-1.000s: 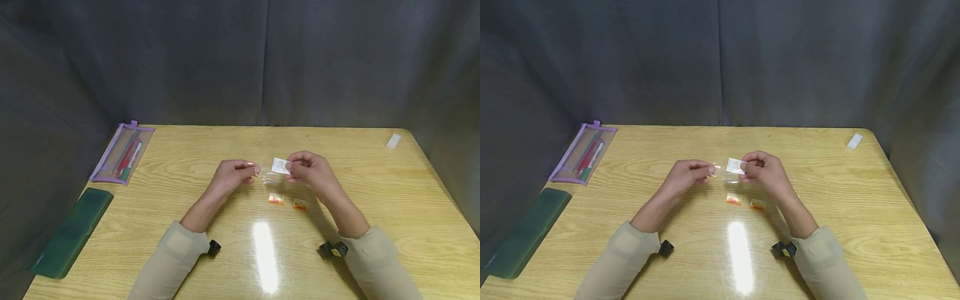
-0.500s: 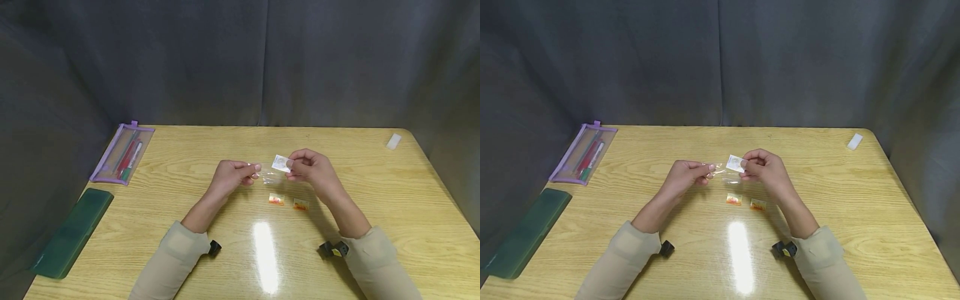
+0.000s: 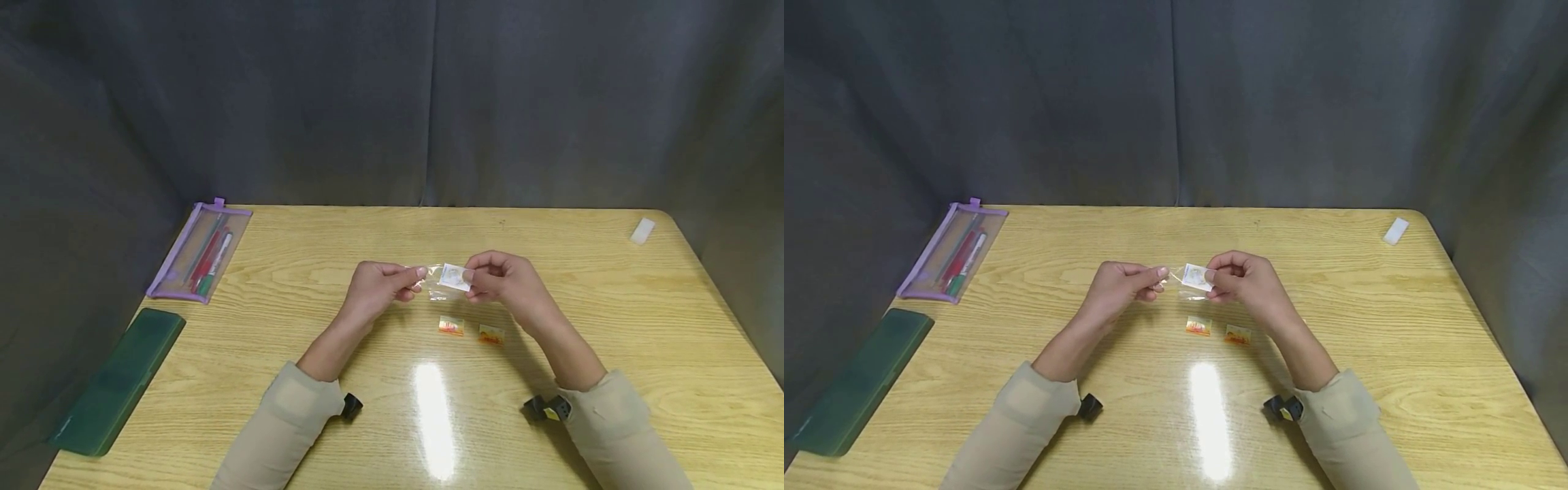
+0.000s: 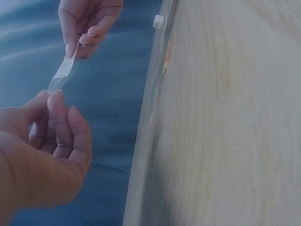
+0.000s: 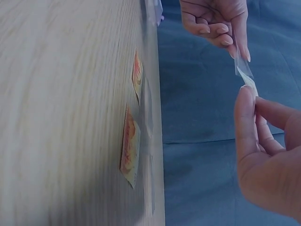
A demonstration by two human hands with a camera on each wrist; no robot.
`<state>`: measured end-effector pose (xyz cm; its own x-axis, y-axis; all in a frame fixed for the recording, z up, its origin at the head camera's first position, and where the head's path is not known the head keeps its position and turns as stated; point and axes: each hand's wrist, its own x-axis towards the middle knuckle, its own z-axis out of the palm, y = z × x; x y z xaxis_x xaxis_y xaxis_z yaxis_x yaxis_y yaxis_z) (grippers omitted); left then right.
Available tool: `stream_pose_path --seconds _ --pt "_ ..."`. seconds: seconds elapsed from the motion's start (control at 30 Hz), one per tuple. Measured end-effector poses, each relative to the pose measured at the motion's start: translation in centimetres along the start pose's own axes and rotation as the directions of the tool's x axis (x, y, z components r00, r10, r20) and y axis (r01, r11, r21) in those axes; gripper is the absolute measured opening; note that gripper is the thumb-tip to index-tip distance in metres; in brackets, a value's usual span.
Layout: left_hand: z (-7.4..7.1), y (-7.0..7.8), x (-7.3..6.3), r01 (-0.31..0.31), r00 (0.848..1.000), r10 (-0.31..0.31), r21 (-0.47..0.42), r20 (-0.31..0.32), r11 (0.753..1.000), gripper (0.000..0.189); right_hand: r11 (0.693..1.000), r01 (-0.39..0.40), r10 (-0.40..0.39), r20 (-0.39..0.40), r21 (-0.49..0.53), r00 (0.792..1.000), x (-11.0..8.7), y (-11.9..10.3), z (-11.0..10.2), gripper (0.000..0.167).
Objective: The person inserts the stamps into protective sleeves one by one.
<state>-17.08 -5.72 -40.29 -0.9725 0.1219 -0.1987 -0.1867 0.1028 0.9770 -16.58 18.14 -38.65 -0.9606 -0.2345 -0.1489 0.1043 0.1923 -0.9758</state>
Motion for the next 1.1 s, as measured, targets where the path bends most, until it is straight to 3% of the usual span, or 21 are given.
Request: stream_pose_path --seconds 0.63,1.1 --pt "0.0 -0.4 -0.2 -0.046 0.999 0.044 0.086 0.03 0.995 0.024 0.993 -0.085 0.091 0.066 -0.086 0.994 -0.1 -0.5 -0.9 0.031" --pt "0.2 -0.8 -0.3 -0.037 0.999 0.035 0.07 0.026 0.997 0.024 0.99 -0.109 0.118 0.098 -0.094 0.988 0.2 -0.1 -1.1 0.032"
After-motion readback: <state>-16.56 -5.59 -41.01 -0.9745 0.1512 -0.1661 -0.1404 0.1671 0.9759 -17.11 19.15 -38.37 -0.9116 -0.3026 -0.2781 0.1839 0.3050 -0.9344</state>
